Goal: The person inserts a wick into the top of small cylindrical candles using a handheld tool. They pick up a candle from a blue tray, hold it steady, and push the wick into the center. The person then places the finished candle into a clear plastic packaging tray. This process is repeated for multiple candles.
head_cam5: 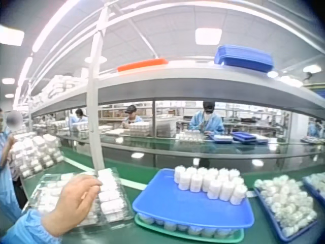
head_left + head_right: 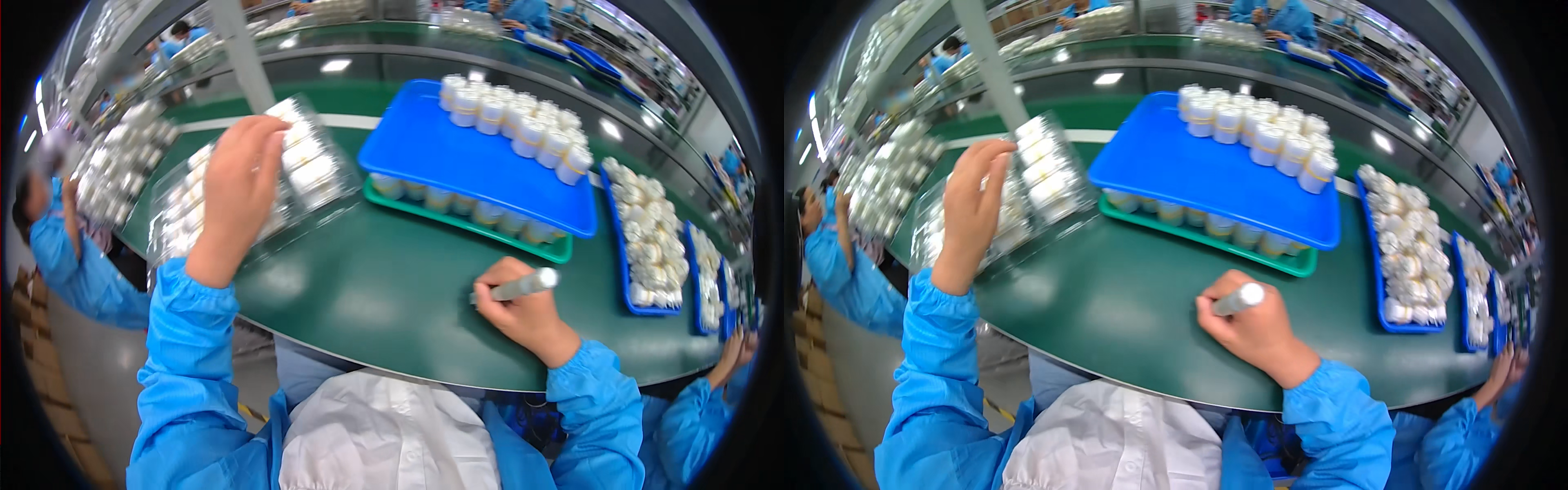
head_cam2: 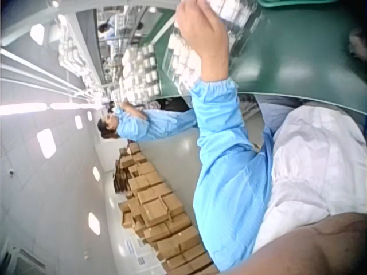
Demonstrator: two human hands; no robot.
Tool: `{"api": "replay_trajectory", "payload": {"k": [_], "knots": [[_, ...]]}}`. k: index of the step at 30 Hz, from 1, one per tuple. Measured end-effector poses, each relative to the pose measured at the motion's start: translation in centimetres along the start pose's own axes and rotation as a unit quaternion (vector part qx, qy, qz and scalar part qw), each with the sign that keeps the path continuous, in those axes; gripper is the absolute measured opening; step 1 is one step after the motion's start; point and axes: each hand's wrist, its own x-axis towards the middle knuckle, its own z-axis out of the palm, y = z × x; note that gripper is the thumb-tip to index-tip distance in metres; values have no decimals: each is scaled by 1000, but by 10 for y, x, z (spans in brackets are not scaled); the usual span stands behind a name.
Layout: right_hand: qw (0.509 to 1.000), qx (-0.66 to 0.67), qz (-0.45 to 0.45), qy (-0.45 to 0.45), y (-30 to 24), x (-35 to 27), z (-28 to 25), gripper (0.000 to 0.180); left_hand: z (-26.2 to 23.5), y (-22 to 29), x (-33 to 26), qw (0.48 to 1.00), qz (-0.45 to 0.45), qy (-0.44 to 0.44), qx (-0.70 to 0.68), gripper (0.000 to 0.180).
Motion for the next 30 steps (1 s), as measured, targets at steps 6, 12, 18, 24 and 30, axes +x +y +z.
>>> {"api": "replay_trajectory", "payload": {"k": [6, 12, 18, 24, 30], "knots": [[1000, -17, 4, 5, -3, -2, -6, 13, 131, 54, 96, 985, -18, -148, -92, 62], [998, -46, -45, 14, -2, -1, -11, 15, 221, 37, 154, 922, -50, -362, -131, 122], [992, -98, -84, 6, -2, -2, -14, 14, 235, 53, 172, 874, -13, -481, -64, 112], [992, -93, -89, 3, -2, -2, -11, 15, 240, 60, 160, 909, 23, -415, -19, 90], [992, -87, -93, 7, 3, -4, -15, 13, 235, 64, 147, 952, 86, -292, -41, 80]]}}
